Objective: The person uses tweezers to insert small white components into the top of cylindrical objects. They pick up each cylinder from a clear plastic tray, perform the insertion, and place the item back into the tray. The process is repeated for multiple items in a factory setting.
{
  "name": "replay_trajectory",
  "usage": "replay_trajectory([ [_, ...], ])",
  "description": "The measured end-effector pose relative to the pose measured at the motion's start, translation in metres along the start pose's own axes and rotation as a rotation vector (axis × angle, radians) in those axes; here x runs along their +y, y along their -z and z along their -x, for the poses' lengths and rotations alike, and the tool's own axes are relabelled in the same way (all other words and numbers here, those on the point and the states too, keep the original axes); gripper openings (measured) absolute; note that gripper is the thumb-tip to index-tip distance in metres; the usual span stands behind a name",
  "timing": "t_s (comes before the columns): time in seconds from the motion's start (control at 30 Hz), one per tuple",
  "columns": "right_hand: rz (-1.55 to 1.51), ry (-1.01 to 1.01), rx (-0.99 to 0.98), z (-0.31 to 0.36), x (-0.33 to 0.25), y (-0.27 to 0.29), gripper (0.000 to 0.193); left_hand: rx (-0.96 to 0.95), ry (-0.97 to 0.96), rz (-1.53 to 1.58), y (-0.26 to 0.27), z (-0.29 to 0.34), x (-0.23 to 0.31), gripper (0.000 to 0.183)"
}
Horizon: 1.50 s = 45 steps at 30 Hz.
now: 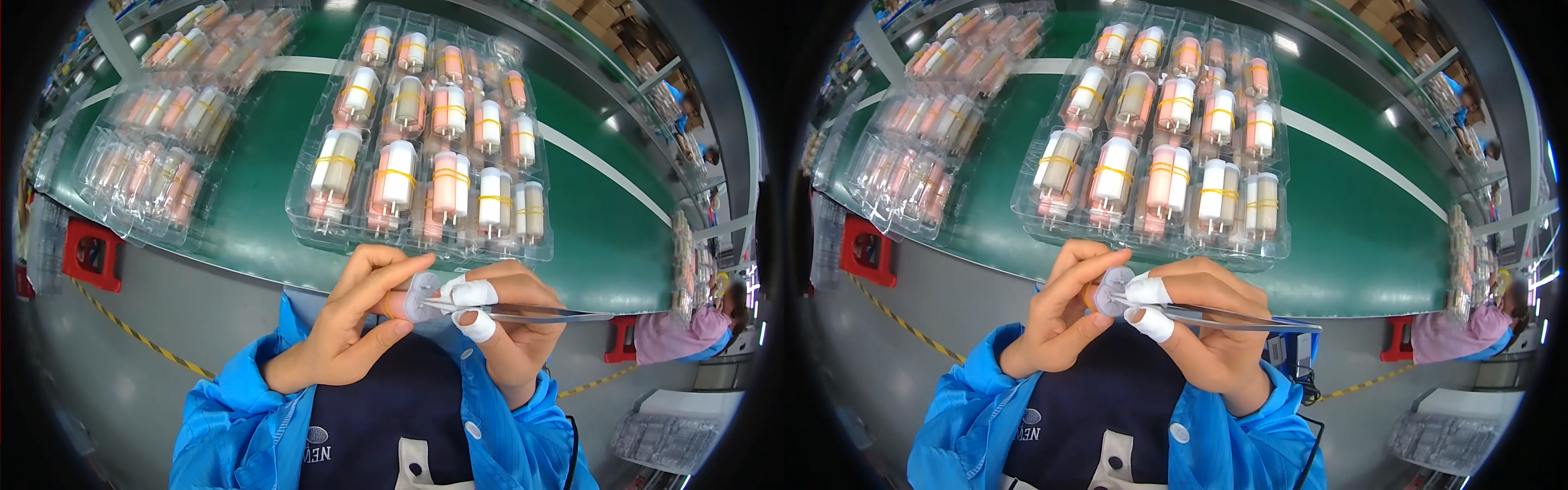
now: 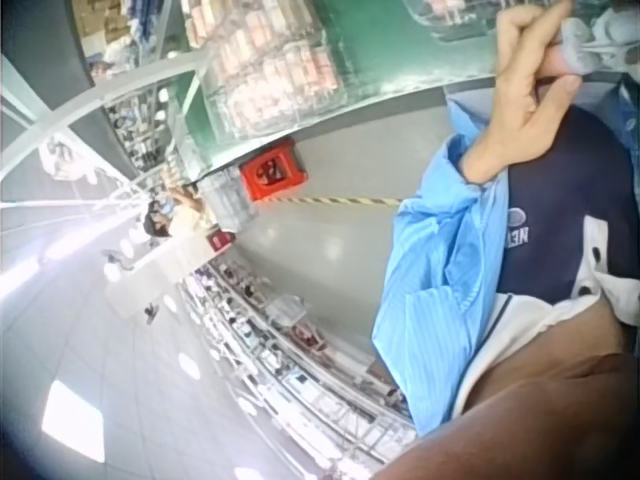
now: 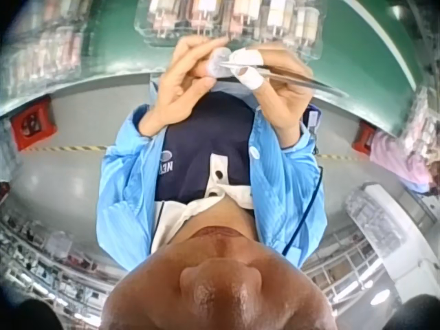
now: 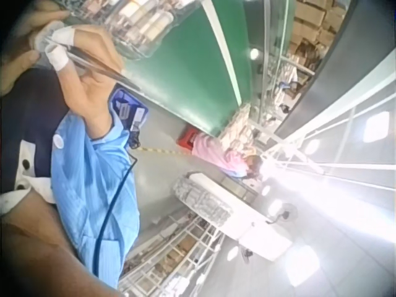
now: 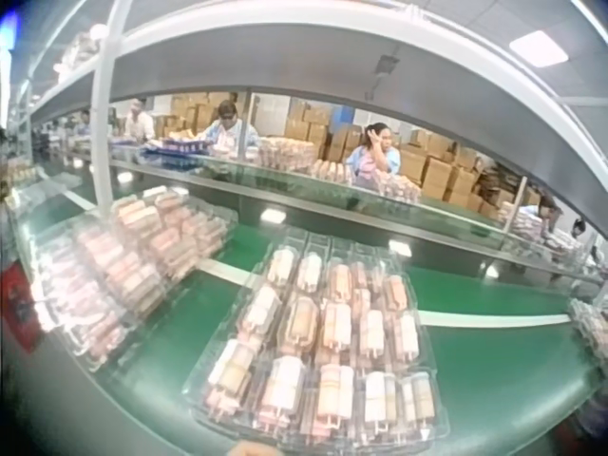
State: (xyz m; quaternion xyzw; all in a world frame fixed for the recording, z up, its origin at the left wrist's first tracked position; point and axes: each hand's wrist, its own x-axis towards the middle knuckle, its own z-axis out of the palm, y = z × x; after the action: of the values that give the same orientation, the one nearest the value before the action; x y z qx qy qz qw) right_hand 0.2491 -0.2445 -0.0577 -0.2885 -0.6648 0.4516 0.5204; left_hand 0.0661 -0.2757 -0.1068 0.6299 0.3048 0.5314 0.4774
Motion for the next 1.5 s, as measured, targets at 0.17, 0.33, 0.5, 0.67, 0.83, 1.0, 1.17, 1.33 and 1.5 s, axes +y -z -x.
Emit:
replay_trajectory([
  [0.17, 0.063, 0.007, -0.043, -0.002, -0.002, 0.0, 0.02, -0.003, -0.009, -0.004, 0.001, 0.0, -0.001, 0.052],
  [0.33, 0.074, 0.0, -0.058, -0.002, 0.0, 0.001, 0.02, 0.008, -0.007, -0.011, 0.001, 0.0, -0.002, 0.051],
  [0.5, 0.093, 0.001, -0.062, -0.002, 0.001, 0.001, 0.02, 0.009, 0.001, -0.021, 0.002, 0.001, -0.003, 0.051],
  [0.67, 0.039, -0.016, -0.034, 0.0, 0.005, 0.001, 0.018, 0.006, 0.009, -0.009, 0.002, 0.001, -0.004, 0.051],
  [0.83, 0.006, -0.013, -0.024, 0.001, 0.006, 0.001, 0.017, 0.005, 0.006, 0.002, 0.002, 0.0, -0.003, 0.05],
  [1.0, 0.086, 0.022, -0.054, 0.0, 0.009, 0.002, 0.018, 0.023, -0.002, -0.036, 0.001, 0.0, -0.006, 0.049],
  [1.17, 0.148, 0.03, -0.083, -0.003, 0.004, 0.001, 0.016, 0.034, -0.043, -0.12, 0.001, -0.002, -0.005, 0.046],
  [1.33, 0.205, -0.031, -0.188, -0.013, -0.008, 0.002, 0.013, 0.018, 0.016, -0.181, -0.001, 0.001, -0.002, 0.048],
  [1.5, 0.281, -0.095, -0.267, -0.016, -0.008, 0.005, 0.013, -0.026, 0.026, -0.307, 0.0, 0.0, -0.004, 0.05],
])
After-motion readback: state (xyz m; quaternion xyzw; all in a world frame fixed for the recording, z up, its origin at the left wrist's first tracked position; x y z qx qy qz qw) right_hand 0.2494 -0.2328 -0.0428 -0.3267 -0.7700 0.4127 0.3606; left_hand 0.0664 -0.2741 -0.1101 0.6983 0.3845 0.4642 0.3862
